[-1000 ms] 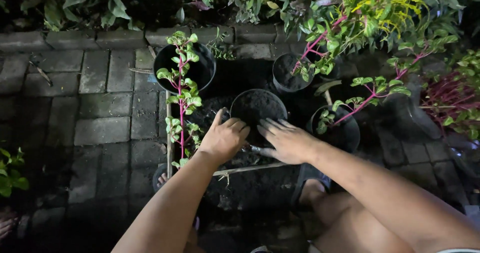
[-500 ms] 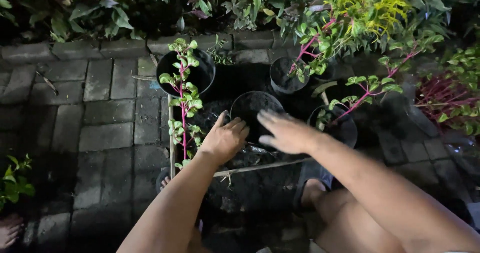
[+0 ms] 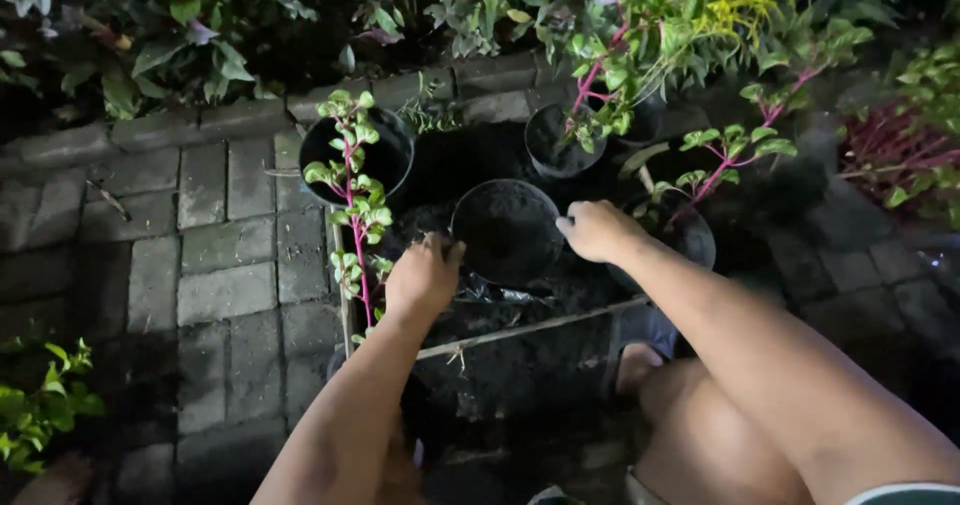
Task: Transplanting a small plant into a black plastic pot and firming the soil around it by hand.
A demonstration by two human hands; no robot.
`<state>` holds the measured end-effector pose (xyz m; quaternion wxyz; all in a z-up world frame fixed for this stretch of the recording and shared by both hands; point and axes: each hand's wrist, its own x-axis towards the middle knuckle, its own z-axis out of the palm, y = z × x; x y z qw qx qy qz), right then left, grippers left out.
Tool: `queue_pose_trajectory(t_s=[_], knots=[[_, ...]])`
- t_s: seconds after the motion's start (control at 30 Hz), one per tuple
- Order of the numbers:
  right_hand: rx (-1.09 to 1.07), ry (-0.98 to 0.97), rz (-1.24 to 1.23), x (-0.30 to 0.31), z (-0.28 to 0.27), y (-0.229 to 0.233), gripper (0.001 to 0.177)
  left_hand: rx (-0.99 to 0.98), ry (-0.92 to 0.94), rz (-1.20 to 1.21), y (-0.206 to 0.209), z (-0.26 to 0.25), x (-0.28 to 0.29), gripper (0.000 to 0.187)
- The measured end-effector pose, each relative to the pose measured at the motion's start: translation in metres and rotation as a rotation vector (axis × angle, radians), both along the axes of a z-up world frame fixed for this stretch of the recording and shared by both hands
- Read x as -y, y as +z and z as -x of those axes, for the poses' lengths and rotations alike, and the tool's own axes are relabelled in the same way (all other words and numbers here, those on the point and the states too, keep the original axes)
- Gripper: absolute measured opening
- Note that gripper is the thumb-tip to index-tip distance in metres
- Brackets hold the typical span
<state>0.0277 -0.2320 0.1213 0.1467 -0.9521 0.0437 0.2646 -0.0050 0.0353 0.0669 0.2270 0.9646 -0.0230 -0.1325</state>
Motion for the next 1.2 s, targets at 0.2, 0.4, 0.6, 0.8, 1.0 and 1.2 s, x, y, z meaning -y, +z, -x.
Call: queue_pose_trajectory(t_s=[0.2,0.4,0.6,0.8,1.0,1.2], knots=[[-0.001,-0.043,-0.152,0.013,-0.02,-0.058,0.048,-0.077,-0.002,0.026,-0.015,-0.006,0.007,0.04],[0.019,-0.048,-0.228,0.007,-0.014,-0.053,0.042,0.558,-0.326,-0.23,-0.079,0.006,-0.008,0.019],[0.092,-0.019,-0.24,-0.005,-0.01,-0.027,0.036,0.12,0.063,0.029,-0.024,0.012,0.005,0.032],[0.075,0.006,-0.261,-0.013,-0.01,-0.025,0.038,0.036,0.024,-0.079,-0.019,0.015,-0.006,0.034],[0.054,0.015,-0.262,-0.014,-0.013,-0.047,0.037,0.056,0.006,-0.133,-0.029,0.022,-0.011,0.035],[0.034,0.031,-0.25,-0.024,-0.009,-0.031,0.042,0.335,-0.404,-0.312,-0.068,0.021,-0.035,0.025]])
